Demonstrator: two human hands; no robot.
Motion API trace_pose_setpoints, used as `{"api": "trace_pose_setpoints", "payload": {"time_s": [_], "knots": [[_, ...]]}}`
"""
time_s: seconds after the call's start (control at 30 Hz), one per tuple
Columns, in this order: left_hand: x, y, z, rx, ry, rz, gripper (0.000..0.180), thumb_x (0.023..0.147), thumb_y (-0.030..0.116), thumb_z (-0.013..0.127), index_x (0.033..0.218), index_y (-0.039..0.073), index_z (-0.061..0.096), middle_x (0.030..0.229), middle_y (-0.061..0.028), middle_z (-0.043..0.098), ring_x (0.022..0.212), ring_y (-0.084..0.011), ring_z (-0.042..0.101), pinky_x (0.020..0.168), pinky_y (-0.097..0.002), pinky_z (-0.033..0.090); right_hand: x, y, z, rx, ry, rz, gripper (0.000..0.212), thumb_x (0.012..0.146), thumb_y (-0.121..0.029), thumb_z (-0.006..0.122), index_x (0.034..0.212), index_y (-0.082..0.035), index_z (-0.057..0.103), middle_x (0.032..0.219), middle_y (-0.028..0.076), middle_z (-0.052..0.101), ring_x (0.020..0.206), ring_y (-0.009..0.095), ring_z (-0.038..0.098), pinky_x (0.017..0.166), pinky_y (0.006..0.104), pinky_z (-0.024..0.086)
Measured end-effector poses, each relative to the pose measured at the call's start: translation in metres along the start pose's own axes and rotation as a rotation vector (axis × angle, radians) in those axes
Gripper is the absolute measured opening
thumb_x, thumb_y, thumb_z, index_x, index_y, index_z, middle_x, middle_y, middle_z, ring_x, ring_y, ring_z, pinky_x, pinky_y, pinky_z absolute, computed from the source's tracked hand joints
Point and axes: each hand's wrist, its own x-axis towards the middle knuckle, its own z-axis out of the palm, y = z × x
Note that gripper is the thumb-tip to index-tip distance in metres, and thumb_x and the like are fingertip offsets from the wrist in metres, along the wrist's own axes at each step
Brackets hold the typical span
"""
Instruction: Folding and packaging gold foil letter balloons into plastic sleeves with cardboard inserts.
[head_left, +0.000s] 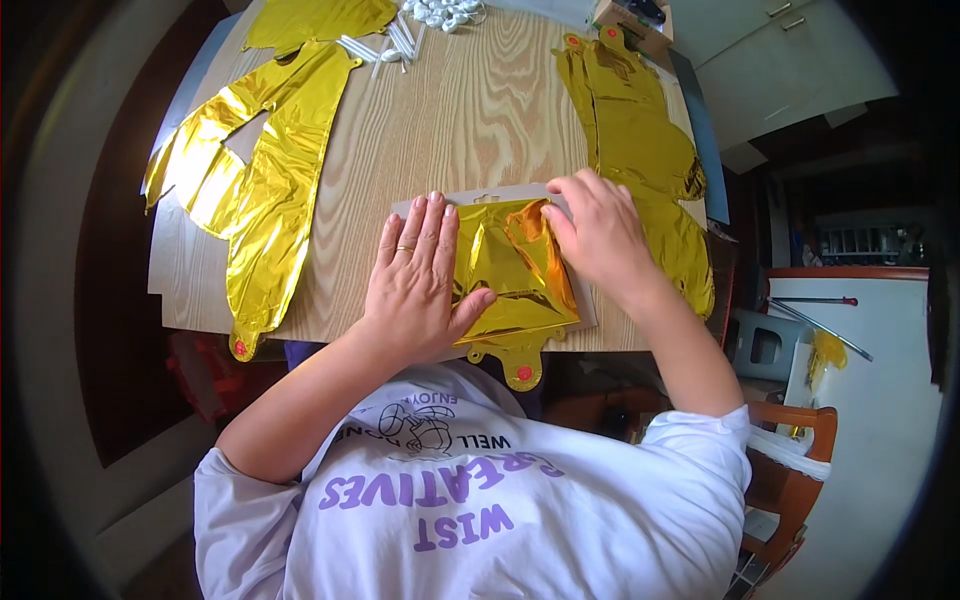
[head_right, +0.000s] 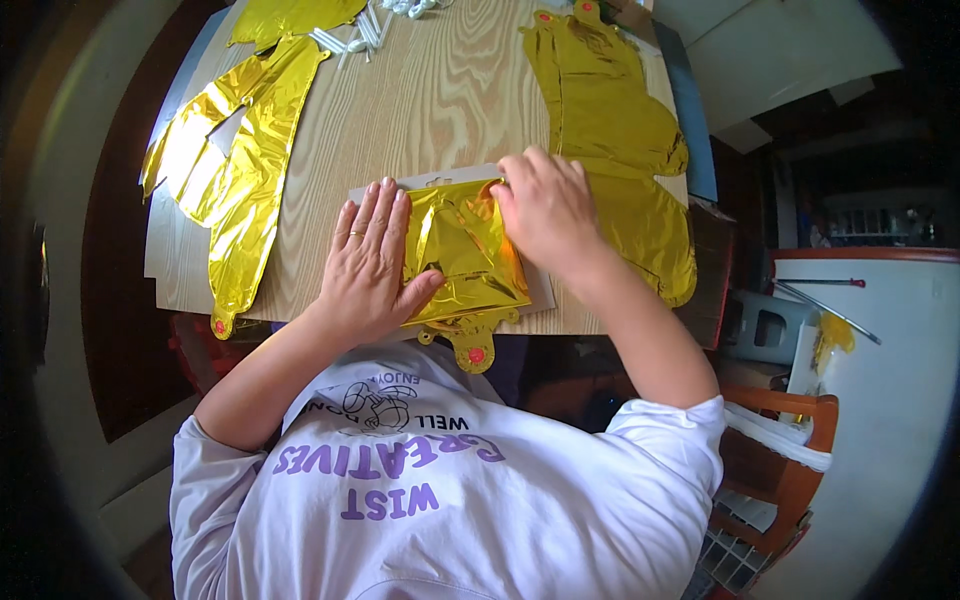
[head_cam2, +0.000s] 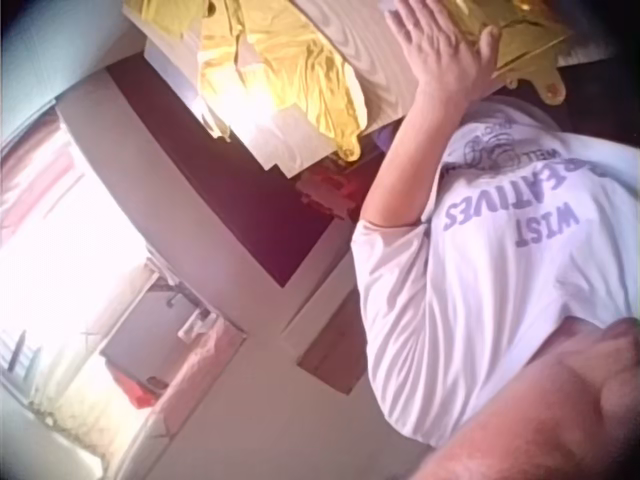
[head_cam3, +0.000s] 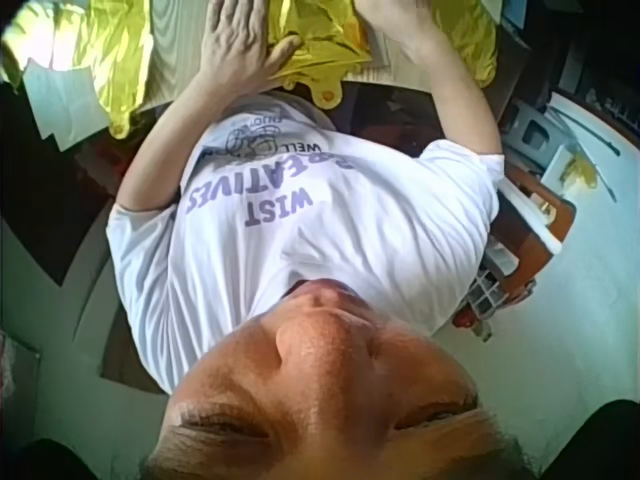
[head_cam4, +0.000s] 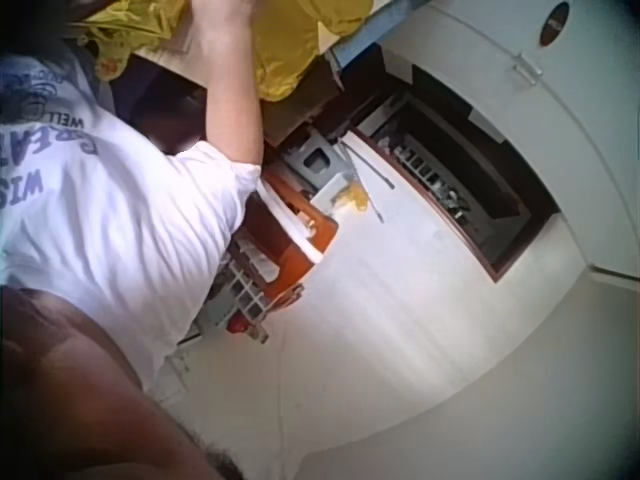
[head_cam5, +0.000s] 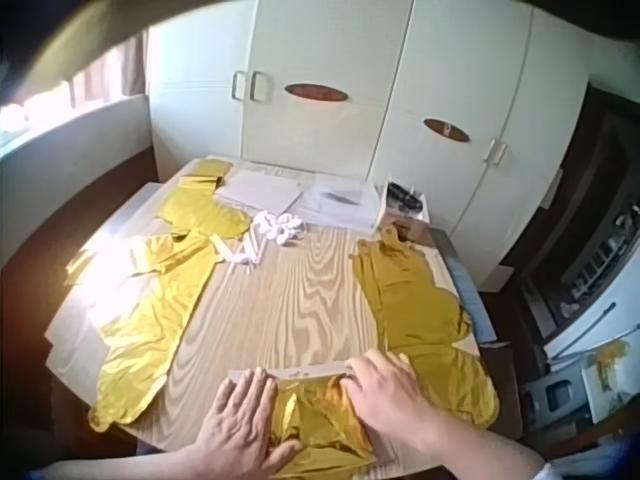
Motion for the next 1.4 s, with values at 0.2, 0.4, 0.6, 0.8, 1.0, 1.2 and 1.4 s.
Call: {"api": "trace_pose_setpoints", "payload": {"time_s": [0.2, 0.4, 0.6, 0.8, 1.0, 1.2, 1.4], "knots": [[0.001, -0.001, -0.002, -0.036, 0.008, 0.001, 0.093, 0.097, 0.061, 0.048, 0.154, -0.009, 0.027, 0.161, -0.0280, 0.029, 0.154, -0.0403, 0.022, 0.124, -0.0541, 0.013, -0.031, 0.006, 0.022, 0.120, 0.215, -0.222, 0.038, 0.094, -0.014, 0.064, 0.128, 0.003, 0.060, 0.126, 0.017, 0.062, 0.117, 0.035, 0.058, 0.105, 0.0454, 0.041], [0.002, -0.003, -0.009, -0.091, -0.012, -0.011, 0.091, 0.098, 0.060, 0.049, 0.155, -0.008, 0.027, 0.161, -0.0275, 0.030, 0.153, -0.0397, 0.023, 0.124, -0.0538, 0.014, -0.018, 0.034, 0.010, 0.379, 0.113, -0.009, 0.020, 0.094, -0.006, 0.064, 0.111, 0.002, 0.069, 0.104, 0.012, 0.067, 0.094, 0.026, 0.065, 0.084, 0.0358, 0.051], [0.003, -0.001, -0.008, -0.052, -0.018, 0.000, 0.090, 0.098, 0.059, 0.050, 0.154, -0.008, 0.029, 0.160, -0.0277, 0.031, 0.152, -0.0402, 0.026, 0.123, -0.0554, 0.017, 0.030, 0.055, 0.001, 0.676, -0.240, 0.149, 0.014, 0.091, -0.005, 0.066, 0.103, 0.000, 0.072, 0.088, 0.005, 0.071, 0.079, 0.014, 0.063, 0.077, 0.0289, 0.051], [0.003, 0.000, -0.008, -0.054, -0.018, -0.008, 0.089, 0.098, 0.059, 0.049, 0.154, -0.007, 0.029, 0.160, -0.0273, 0.031, 0.152, -0.0400, 0.025, 0.123, -0.0552, 0.016, 0.047, 0.047, -0.010, 0.474, -0.338, -0.038, 0.013, 0.086, -0.005, 0.069, 0.099, -0.001, 0.072, 0.086, 0.004, 0.069, 0.079, 0.013, 0.061, 0.076, 0.0294, 0.051], [0.004, 0.000, -0.009, -0.066, -0.034, -0.008, 0.089, 0.098, 0.059, 0.049, 0.155, -0.007, 0.027, 0.161, -0.0263, 0.030, 0.153, -0.0390, 0.025, 0.124, -0.0541, 0.014, 0.047, 0.056, -0.005, 0.584, -0.431, 0.027, 0.013, 0.082, -0.003, 0.071, 0.094, 0.001, 0.070, 0.082, 0.005, 0.069, 0.078, 0.013, 0.064, 0.071, 0.0295, 0.052], [0.004, -0.001, -0.009, -0.061, -0.038, -0.014, 0.089, 0.098, 0.058, 0.050, 0.155, -0.006, 0.027, 0.161, -0.0257, 0.030, 0.153, -0.0381, 0.024, 0.124, -0.0535, 0.014, 0.054, 0.049, -0.010, 0.524, -0.487, 0.075, 0.007, 0.085, -0.003, 0.070, 0.091, 0.001, 0.069, 0.080, 0.002, 0.067, 0.075, 0.010, 0.059, 0.070, 0.0273, 0.049], [0.004, -0.001, -0.010, -0.070, -0.050, -0.016, 0.087, 0.098, 0.055, 0.051, 0.156, -0.005, 0.027, 0.162, -0.0257, 0.028, 0.154, -0.0381, 0.023, 0.124, -0.0524, 0.012, 0.054, 0.049, -0.013, 0.480, -0.477, 0.087, 0.009, 0.085, -0.006, 0.069, 0.090, 0.002, 0.069, 0.082, 0.005, 0.069, 0.076, 0.011, 0.061, 0.069, 0.0292, 0.050]]}}
